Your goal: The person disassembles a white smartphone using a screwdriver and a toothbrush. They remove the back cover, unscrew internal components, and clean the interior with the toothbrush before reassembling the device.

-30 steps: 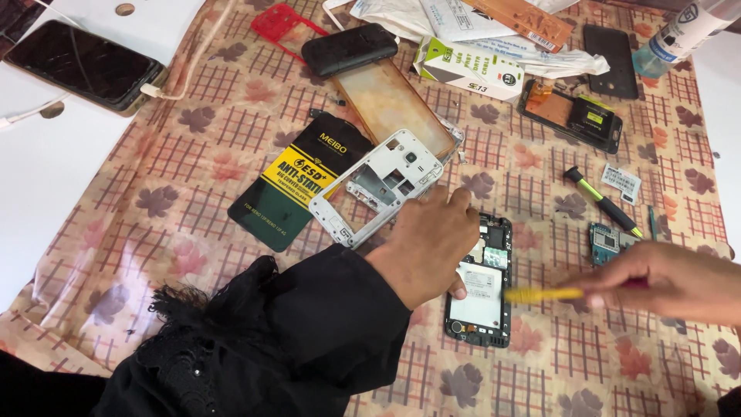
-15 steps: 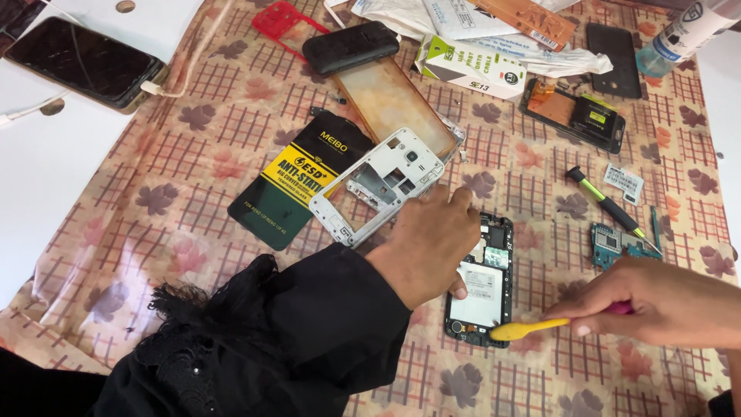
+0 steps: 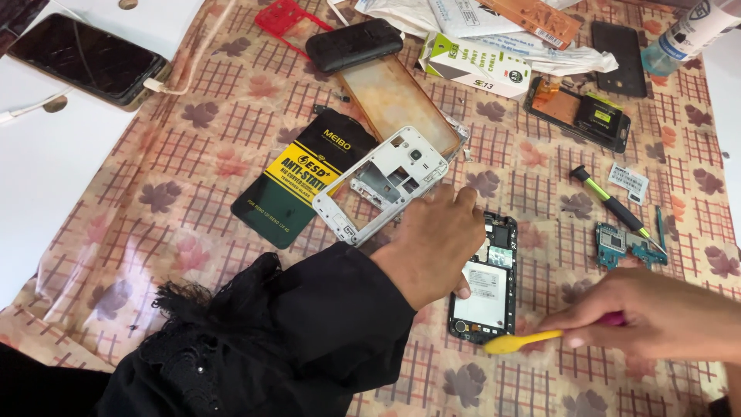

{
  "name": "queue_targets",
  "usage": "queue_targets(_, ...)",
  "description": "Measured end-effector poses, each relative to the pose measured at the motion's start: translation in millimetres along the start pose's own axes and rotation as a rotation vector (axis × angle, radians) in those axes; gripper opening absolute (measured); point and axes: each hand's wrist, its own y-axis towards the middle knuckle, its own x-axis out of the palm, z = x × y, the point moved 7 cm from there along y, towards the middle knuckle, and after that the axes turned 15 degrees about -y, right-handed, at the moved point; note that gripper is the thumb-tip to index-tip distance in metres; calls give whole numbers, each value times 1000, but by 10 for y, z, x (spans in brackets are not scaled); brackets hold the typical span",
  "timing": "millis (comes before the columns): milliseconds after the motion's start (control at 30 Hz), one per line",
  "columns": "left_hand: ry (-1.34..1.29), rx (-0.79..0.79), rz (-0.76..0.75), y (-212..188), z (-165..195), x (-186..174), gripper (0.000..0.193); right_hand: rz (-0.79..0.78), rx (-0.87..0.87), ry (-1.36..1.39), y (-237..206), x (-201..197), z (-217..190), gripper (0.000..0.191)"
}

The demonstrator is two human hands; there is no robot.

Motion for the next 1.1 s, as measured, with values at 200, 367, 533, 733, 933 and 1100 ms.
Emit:
queue_targets(200,-4,22,18,-5,8,-11,78,90,-65,-44,86,61,-48,26)
queue_targets(367,-17,25,28,-9,8,0,77,75,-54,22,78,22,69,32)
queue_targets(533,5,25,29,-3,4,-5,78,186,-184,104,84,-17,-55,26)
queue_targets(733,3,32,30,-9,3,-3,79,24,128,-25,-18,-22,49,24)
queue_targets(933,2,35,41,-5,-2,-15,78,85,58,-45,-105,-185,-181,26)
queue_targets(1100,15,30,38,-2,-2,-1,76,141,46,6,-102,-190,-263,28)
